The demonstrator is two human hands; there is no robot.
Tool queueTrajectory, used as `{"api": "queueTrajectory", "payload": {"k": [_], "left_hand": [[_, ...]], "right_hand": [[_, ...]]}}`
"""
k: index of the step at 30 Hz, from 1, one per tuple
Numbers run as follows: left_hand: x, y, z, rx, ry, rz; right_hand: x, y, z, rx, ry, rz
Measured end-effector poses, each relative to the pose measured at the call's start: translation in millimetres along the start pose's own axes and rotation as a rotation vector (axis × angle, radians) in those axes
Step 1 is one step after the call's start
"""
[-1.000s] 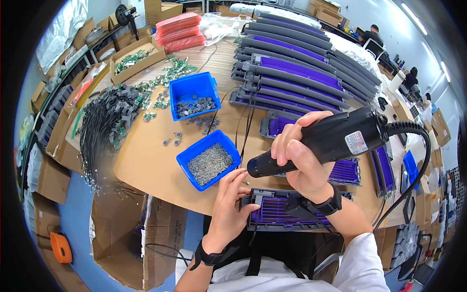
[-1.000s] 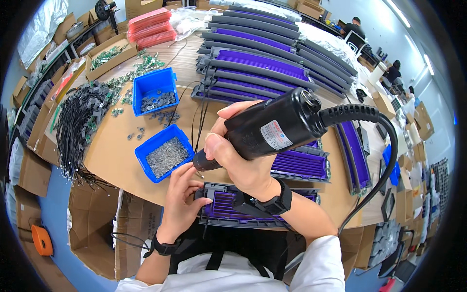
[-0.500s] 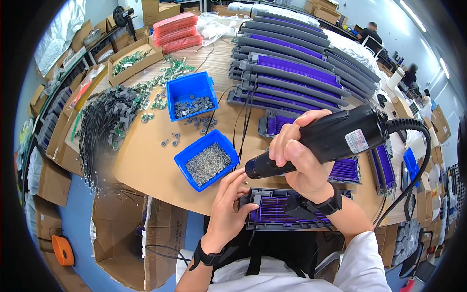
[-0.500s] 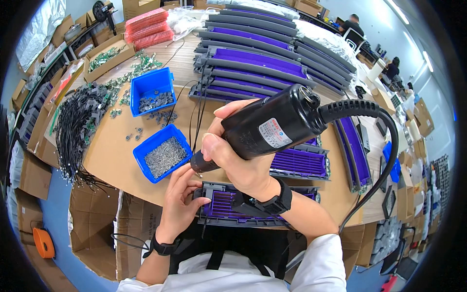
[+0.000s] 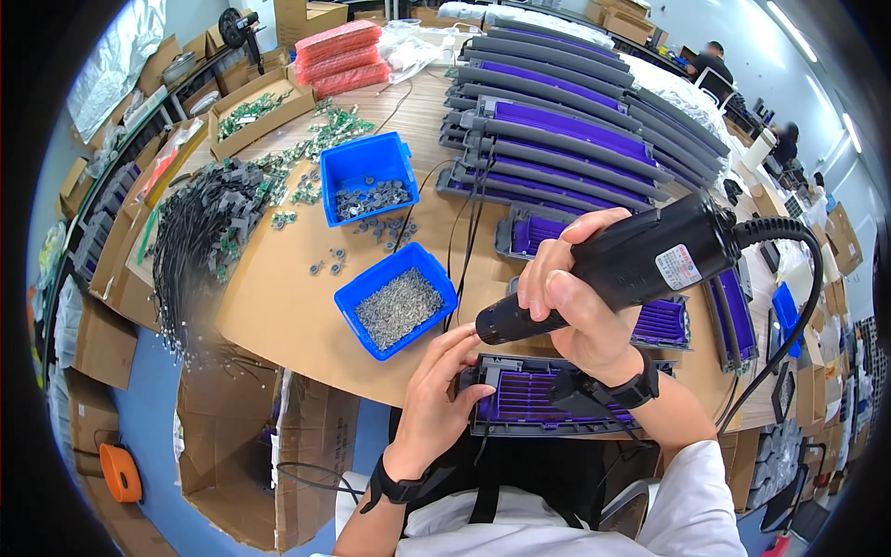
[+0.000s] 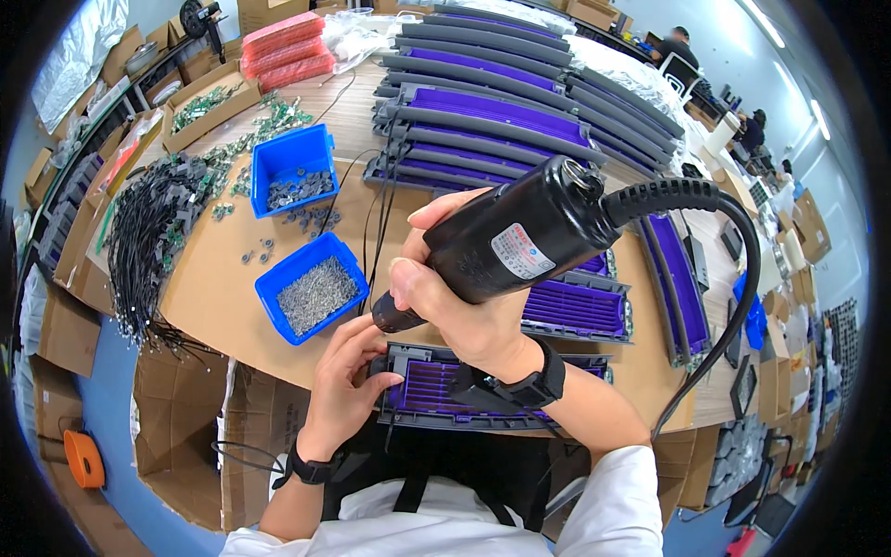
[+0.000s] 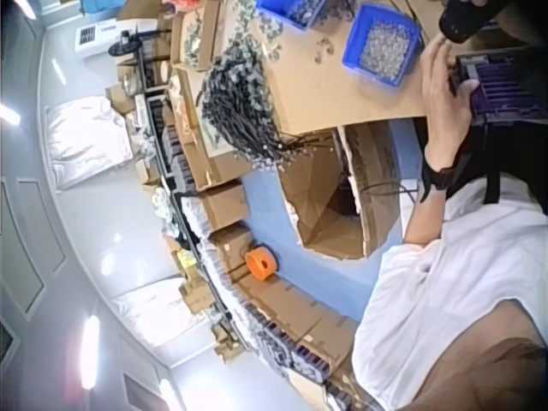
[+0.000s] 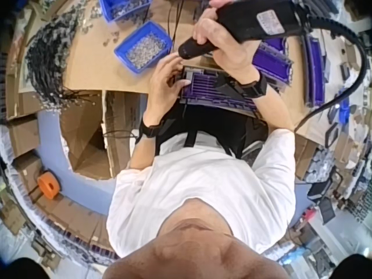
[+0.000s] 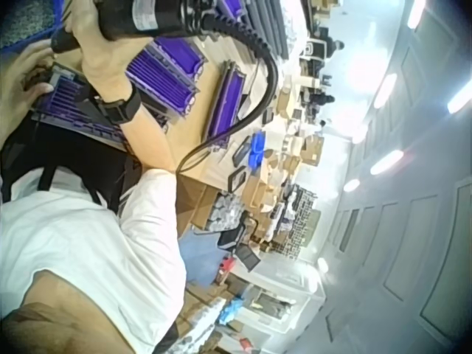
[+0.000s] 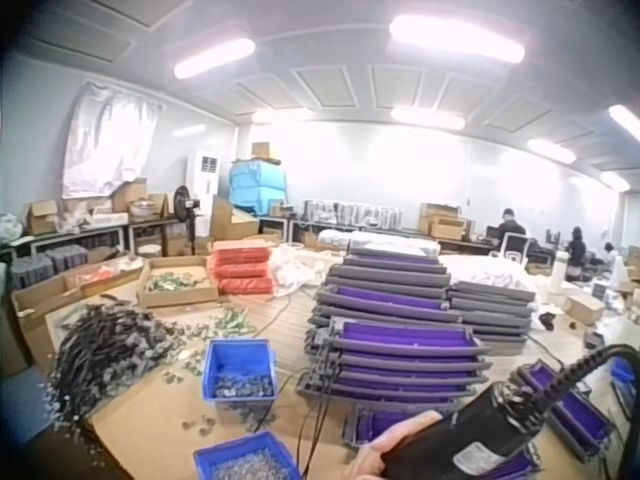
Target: The person uses a handheld electric screwdriver to fasten screws into purple electronic components on a workbench. They repeatedly pick up screws from a blue bin, align them with the component, and drive them in before moving to the next unit.
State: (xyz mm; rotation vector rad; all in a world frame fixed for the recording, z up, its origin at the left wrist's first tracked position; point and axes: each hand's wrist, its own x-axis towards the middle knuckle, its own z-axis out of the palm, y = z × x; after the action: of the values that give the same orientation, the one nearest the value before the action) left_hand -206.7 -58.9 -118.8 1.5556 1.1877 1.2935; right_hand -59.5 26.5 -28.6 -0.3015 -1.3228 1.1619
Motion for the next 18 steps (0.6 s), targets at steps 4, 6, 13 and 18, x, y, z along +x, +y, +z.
{"api": "queueTrajectory", "payload": {"k": [4,6,13,18], "left_hand": [[-0.4,0.3,1.8,0.011,0.025,0.005],[-0.6,1.5,2.1,-0.018,0.028,-0.011],[-0.6,-0.5,1.4,0.014,0.015,0.000],[0.6,0.7,0.1,0.040,-0.004,0.017]], "right_hand": [[-0.6,0.9,-1.9,0.057,-0.005,-0.022],[-0.9,1.5,-2.8,0.057,-0.003,-0.026],[-2.3,1.5,-4.1,0.019,0.001,-0.015],[0.9,-3.3,-4.8,0.028,-0.009,-0.056]]}}
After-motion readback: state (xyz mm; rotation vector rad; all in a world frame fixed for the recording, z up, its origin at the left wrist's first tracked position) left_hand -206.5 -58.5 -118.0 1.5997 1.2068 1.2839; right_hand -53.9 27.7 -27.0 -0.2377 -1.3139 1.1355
